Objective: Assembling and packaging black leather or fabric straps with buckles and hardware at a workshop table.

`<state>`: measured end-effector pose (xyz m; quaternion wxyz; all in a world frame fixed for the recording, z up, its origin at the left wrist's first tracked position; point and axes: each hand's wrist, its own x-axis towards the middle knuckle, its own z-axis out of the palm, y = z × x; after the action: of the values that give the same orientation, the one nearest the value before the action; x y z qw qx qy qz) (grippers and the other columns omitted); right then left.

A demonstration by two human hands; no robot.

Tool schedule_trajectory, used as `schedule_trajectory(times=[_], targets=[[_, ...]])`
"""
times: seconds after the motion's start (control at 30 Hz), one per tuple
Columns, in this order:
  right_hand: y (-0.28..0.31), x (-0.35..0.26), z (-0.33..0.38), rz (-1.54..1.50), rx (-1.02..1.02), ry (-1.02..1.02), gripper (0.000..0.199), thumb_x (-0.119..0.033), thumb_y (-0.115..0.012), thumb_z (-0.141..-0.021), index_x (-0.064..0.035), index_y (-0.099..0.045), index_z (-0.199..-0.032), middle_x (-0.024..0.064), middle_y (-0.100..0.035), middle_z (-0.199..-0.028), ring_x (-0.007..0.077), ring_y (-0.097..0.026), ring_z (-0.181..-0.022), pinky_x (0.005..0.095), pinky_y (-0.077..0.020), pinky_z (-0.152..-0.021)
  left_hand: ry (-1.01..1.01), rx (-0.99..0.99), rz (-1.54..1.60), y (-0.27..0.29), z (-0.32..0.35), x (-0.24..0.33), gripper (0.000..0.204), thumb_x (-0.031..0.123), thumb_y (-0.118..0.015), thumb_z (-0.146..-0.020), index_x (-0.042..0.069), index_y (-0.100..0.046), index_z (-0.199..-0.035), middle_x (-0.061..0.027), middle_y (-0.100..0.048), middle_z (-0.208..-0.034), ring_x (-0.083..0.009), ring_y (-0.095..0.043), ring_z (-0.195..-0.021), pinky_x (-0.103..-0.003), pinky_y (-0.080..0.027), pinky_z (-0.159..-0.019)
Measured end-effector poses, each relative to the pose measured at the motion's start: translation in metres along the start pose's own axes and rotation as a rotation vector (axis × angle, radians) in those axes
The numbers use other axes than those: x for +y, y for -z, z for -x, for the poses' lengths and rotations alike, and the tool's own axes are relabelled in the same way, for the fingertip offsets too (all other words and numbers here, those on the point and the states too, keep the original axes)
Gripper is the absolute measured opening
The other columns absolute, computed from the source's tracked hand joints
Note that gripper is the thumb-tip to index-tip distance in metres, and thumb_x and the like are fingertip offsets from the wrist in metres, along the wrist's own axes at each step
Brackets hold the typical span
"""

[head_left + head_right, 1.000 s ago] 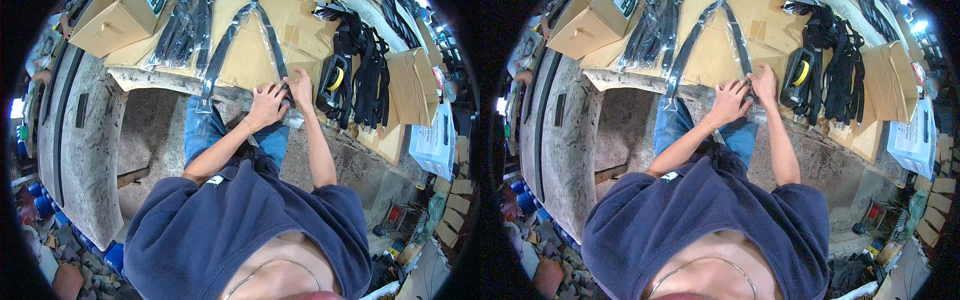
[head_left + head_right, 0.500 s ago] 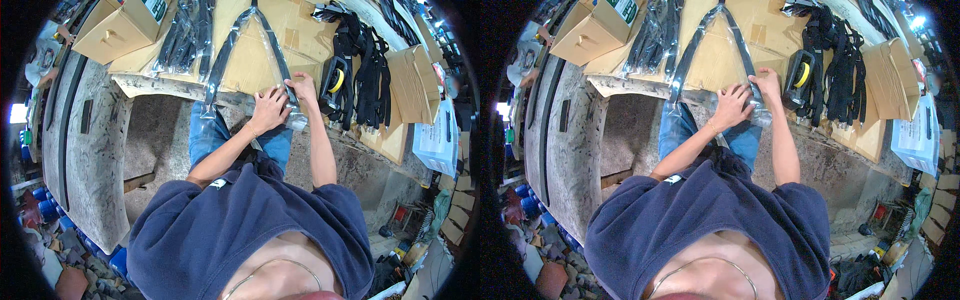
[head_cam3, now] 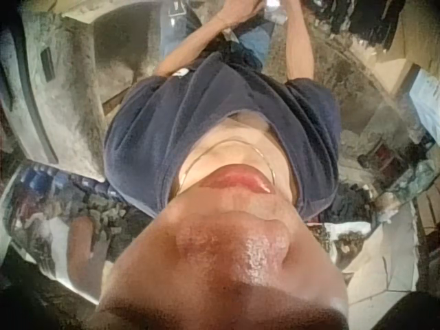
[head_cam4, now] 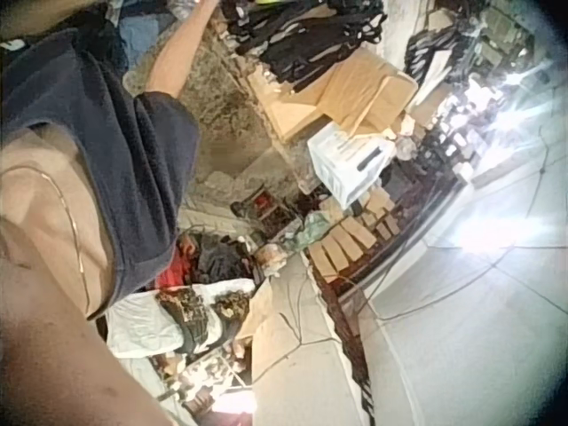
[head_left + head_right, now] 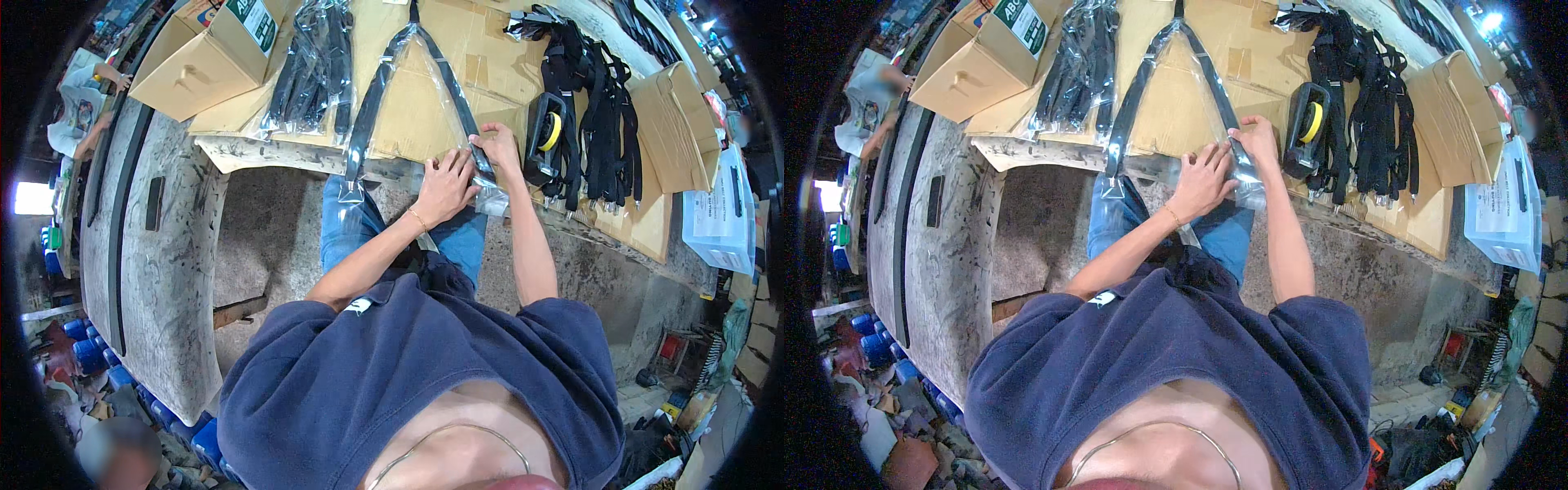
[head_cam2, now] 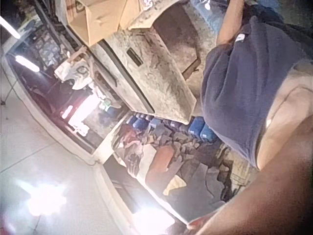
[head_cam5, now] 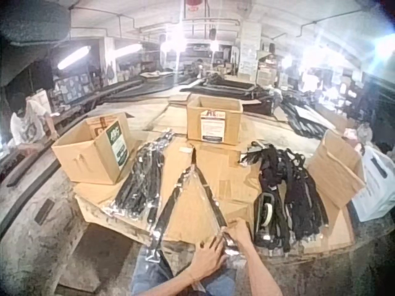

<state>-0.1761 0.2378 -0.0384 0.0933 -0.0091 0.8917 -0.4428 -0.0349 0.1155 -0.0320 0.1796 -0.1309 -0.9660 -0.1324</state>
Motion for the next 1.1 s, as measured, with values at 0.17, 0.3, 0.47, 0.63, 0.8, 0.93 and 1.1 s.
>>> schedule_trajectory(times=[0.17, 0.3, 0.47, 0.63, 0.8, 0.93, 1.1], targets=[[-0.001, 0.002, 0.001, 0.032, -0.015, 0.025, 0.038, -0.022, -0.08, -0.068, -0.0027, -0.064, -0.097, 0.0209, -0.067, -0.085, 0.0287, -0.065, -0.081, 0.0373, -0.0493, -0.075, -0.039, -0.044, 0.01, 0.004, 0.002, -0.004, 0.051, 0.042, -0.051, -0.088, 0.003, -0.05, -0.121, -0.0103, -0.044, -0.137, -0.0255, -0.039, -0.123, -0.046, -0.035, -0.086], [-0.004, 0.0, 0.004, 0.096, 0.005, 0.082, 0.034, -0.024, -0.076, -0.072, -0.0037, -0.065, -0.096, 0.0227, -0.066, -0.086, 0.033, -0.065, -0.085, 0.0398, -0.0489, -0.078, 0.015, 0.028, 0.205, 0.021, 0.016, -0.009, 0.046, 0.033, -0.057, -0.086, 0.003, -0.049, -0.12, -0.014, -0.043, -0.136, -0.029, -0.041, -0.122, -0.046, -0.034, -0.093], [0.003, -0.017, 0.006, 0.212, 0.316, 0.249, 0.032, -0.02, -0.065, -0.082, -0.0038, -0.06, -0.109, 0.0211, -0.066, -0.091, 0.0379, -0.063, -0.088, 0.0429, -0.0482, -0.078, 0.327, 0.305, 0.3, 0.067, 0.069, -0.046, 0.045, 0.02, -0.064, -0.079, 0.002, -0.05, -0.117, -0.0183, -0.049, -0.123, -0.0354, -0.045, -0.114, -0.045, -0.034, -0.097], [-0.021, -0.086, 0.077, -0.143, 0.004, 0.338, 0.02, -0.019, -0.063, -0.085, -0.0032, -0.063, -0.097, 0.018, -0.067, -0.085, 0.0263, -0.066, -0.079, 0.0379, -0.0497, -0.07, 0.878, 0.295, 0.445, 0.058, 0.146, -0.118, 0.058, 0.028, -0.068, -0.081, -0.004, -0.044, -0.123, -0.0193, -0.058, -0.109, -0.0315, -0.054, -0.102, -0.041, -0.042, -0.088], [-0.127, -0.073, 0.118, -0.135, -0.869, -0.01, 0.034, -0.034, -0.063, -0.087, 0.0, -0.066, -0.09, 0.0044, -0.065, -0.075, 0.0098, -0.06, -0.066, 0.0251, -0.0467, -0.06, 1.056, 0.029, 1.27, 0.064, 0.159, -0.139, 0.026, 0.01, -0.064, -0.086, -0.005, -0.057, -0.105, -0.0069, -0.065, -0.081, -0.0124, -0.062, -0.071, -0.025, -0.05, -0.065], [-0.172, -0.06, 0.128, -0.48, -0.566, 0.01, 0.03, -0.029, -0.065, -0.088, 0.0007, -0.066, -0.087, 0.0012, -0.061, -0.072, 0.0057, -0.05, -0.06, 0.0206, -0.0369, -0.052, 1.067, 0.049, 1.405, 0.078, 0.16, -0.133, 0.017, 0.005, -0.065, -0.083, -0.003, -0.061, -0.098, -0.0064, -0.065, -0.076, -0.0103, -0.059, -0.059, -0.022, -0.047, -0.053], [-0.176, -0.069, 0.131, -0.756, -0.536, -0.194, 0.022, -0.015, -0.069, -0.083, 0.0039, -0.064, -0.092, 0.0069, -0.066, -0.08, 0.014, -0.065, -0.075, 0.0246, -0.0489, -0.061, 1.03, -0.066, 1.426, 0.089, 0.177, -0.13, 0.035, 0.002, -0.067, -0.08, -0.003, -0.053, -0.112, -0.0075, -0.065, -0.076, -0.0116, -0.06, -0.06, -0.023, -0.047, -0.053]])
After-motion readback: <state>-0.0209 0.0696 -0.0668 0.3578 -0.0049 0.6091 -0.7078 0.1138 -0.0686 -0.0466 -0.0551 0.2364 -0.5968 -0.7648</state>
